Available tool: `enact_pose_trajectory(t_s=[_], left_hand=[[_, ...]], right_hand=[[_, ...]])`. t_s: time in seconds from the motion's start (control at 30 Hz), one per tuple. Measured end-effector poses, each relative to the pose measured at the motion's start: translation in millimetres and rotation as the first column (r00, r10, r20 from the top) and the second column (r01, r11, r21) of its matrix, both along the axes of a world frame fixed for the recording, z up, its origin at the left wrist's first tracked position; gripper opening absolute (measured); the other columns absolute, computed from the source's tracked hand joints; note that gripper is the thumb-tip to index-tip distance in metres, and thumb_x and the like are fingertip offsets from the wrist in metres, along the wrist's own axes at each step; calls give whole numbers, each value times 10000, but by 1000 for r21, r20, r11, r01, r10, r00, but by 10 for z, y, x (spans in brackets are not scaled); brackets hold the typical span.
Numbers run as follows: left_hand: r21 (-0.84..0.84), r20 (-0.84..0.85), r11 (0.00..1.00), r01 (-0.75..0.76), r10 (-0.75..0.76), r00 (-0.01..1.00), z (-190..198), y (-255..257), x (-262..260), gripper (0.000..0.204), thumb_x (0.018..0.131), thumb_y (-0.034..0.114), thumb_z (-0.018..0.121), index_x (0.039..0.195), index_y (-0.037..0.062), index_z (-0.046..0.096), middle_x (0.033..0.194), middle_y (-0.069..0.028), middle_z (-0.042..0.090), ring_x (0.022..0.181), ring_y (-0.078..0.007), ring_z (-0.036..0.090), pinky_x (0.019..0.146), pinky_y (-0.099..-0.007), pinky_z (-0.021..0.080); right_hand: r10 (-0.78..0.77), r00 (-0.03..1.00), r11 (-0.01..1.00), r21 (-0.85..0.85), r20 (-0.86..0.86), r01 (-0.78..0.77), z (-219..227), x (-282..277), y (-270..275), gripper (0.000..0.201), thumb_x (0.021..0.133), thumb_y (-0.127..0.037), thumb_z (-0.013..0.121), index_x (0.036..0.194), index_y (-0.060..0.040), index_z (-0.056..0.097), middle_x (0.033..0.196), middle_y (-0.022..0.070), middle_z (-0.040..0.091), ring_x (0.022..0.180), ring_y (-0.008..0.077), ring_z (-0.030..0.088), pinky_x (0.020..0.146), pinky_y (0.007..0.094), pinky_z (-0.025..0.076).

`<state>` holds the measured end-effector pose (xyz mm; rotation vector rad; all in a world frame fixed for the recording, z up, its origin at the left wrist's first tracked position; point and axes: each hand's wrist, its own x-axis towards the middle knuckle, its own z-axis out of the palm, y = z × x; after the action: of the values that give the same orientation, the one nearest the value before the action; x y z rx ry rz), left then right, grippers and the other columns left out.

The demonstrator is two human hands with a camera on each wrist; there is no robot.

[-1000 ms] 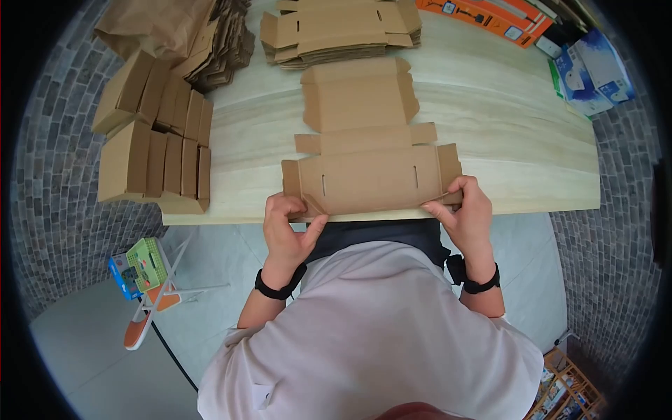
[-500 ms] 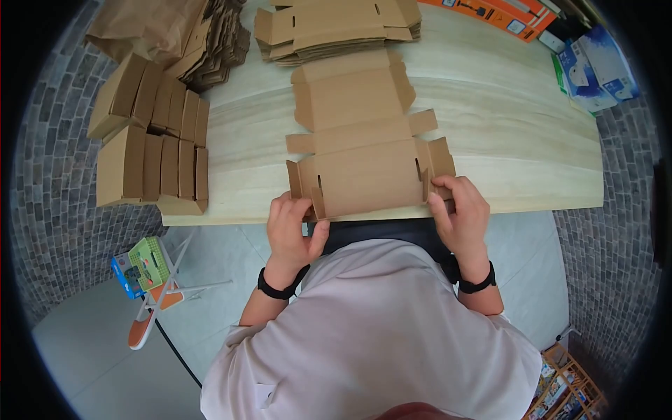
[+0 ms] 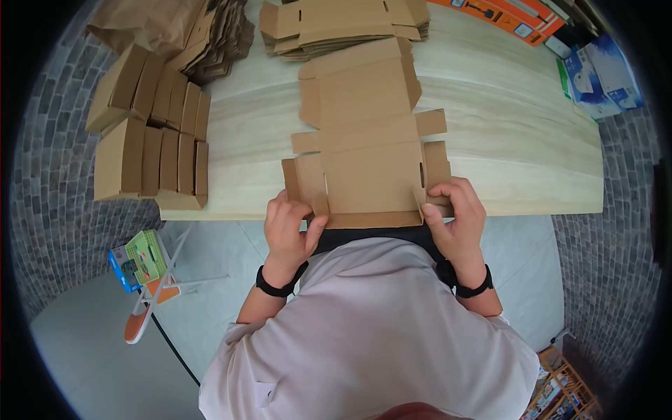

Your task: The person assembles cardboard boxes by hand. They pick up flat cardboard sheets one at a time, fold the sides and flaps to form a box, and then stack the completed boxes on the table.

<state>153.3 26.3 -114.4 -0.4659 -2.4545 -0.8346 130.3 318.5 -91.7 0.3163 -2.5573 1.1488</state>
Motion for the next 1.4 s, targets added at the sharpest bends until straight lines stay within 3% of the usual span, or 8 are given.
enact_pose_trajectory(t_s=[0.33,0.53,0.63,0.7,0.9,1.13,1.2,1.4], left_hand=[[-176,-221,984,34,-73,973,134,146,-128,271,751,100,836,917,58,626,741,-55,555,734,-287,546,600,-367,482],[-193,-154,931,308,-339,928,244,109,-170,301,762,165,841,960,74,633,775,-43,579,696,-268,491,587,-345,450],[-230,-99,898,376,-406,909,280,77,-201,315,742,204,850,934,83,631,772,-30,570,687,-249,479,591,-339,449],[-286,-107,884,370,-413,905,290,61,-217,290,735,205,849,884,85,631,769,-19,563,681,-232,474,593,-333,445],[-291,-45,861,417,-448,893,385,30,-231,211,724,114,819,792,93,621,713,-13,439,675,-191,445,583,-306,454],[-268,77,840,473,-471,879,458,-70,-212,210,707,86,797,831,86,628,708,-21,471,673,-229,454,581,-337,421],[-271,149,823,500,-477,866,503,-68,-211,204,689,70,775,827,88,626,688,-25,437,661,-232,435,588,-334,405],[-223,233,782,582,-537,811,606,-57,-253,234,601,46,684,821,104,630,667,-30,393,655,-235,414,667,-353,406]], right_hand=[[-32,994,982,-183,109,52,-29,58,-121,134,865,-41,704,957,-37,608,1119,128,633,728,171,644,585,272,518],[20,1000,982,-190,-5,-21,-111,35,-77,159,907,-41,664,1049,-10,598,1161,142,640,695,139,632,591,245,519],[26,989,952,-305,148,20,-12,26,-48,265,924,-78,663,1158,1,567,1176,145,643,699,129,633,602,239,517],[74,938,893,-440,338,88,79,-2,-41,380,927,-111,676,1255,0,521,1132,129,652,667,109,614,586,232,496],[40,840,863,-443,541,243,257,-105,-80,398,901,-130,702,1247,-3,551,948,86,660,555,90,544,540,235,448],[0,849,975,-190,528,118,220,-126,-87,184,887,-113,678,1009,17,633,683,68,630,541,104,556,534,269,460],[-76,929,989,-90,361,116,135,-80,-99,92,930,-93,617,910,-5,596,631,17,576,551,61,493,520,244,407],[-15,914,960,-249,406,127,184,-39,-44,94,931,-50,572,905,-20,486,577,68,523,519,107,475,501,266,393]])
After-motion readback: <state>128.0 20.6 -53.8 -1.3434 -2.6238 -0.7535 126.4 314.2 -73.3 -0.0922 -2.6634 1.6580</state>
